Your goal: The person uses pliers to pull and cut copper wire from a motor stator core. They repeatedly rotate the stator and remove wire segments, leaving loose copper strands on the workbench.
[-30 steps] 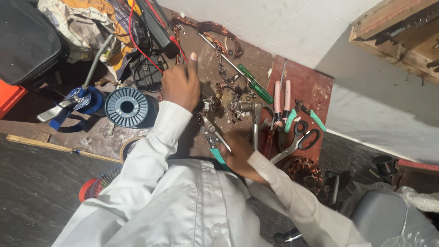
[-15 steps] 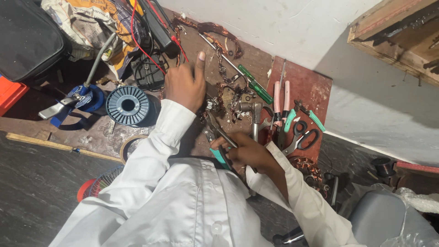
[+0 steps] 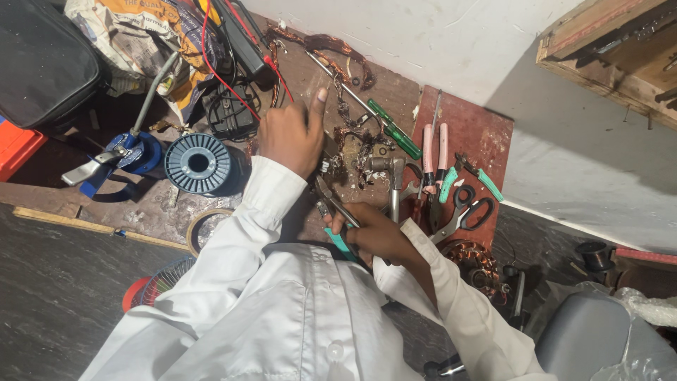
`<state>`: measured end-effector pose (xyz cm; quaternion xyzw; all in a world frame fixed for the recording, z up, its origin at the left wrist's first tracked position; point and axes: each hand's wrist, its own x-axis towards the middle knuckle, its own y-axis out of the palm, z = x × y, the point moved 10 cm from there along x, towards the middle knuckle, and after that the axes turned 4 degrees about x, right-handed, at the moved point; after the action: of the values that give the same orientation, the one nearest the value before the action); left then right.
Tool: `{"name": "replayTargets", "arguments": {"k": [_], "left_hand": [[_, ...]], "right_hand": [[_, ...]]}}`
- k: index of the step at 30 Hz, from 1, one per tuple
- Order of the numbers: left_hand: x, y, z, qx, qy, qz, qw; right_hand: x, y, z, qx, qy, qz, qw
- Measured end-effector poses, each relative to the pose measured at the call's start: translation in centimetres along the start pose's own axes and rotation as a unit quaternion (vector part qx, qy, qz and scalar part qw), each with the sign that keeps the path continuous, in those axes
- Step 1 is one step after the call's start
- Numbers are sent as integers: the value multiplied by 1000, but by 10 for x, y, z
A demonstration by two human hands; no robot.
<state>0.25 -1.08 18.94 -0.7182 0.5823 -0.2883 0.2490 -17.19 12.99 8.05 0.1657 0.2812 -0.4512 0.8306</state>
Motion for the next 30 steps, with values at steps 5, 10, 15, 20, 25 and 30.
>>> {"name": "replayTargets", "arguments": {"k": [5, 10, 15, 20, 25, 30], "left_hand": [[2, 10, 9, 12, 2, 3, 1000], [8, 39, 31, 58, -36, 53, 996], [-1, 79, 59, -37, -56, 165, 984], [-12, 104, 95, -145, -94, 244, 954], [-12, 124, 93, -253, -70, 354, 898], [-15, 131, 89, -367, -77, 378, 846]], "right_hand": [[3, -2, 13, -132, -79, -62, 986], [2, -3, 29, -272, -216, -142, 927], [22, -12, -15, -266, -119, -109, 950], [41, -12, -65, -48, -39, -26, 998], [47, -28, -72, 36, -39, -22, 998], [44, -34, -67, -51, -54, -44, 996]]}}
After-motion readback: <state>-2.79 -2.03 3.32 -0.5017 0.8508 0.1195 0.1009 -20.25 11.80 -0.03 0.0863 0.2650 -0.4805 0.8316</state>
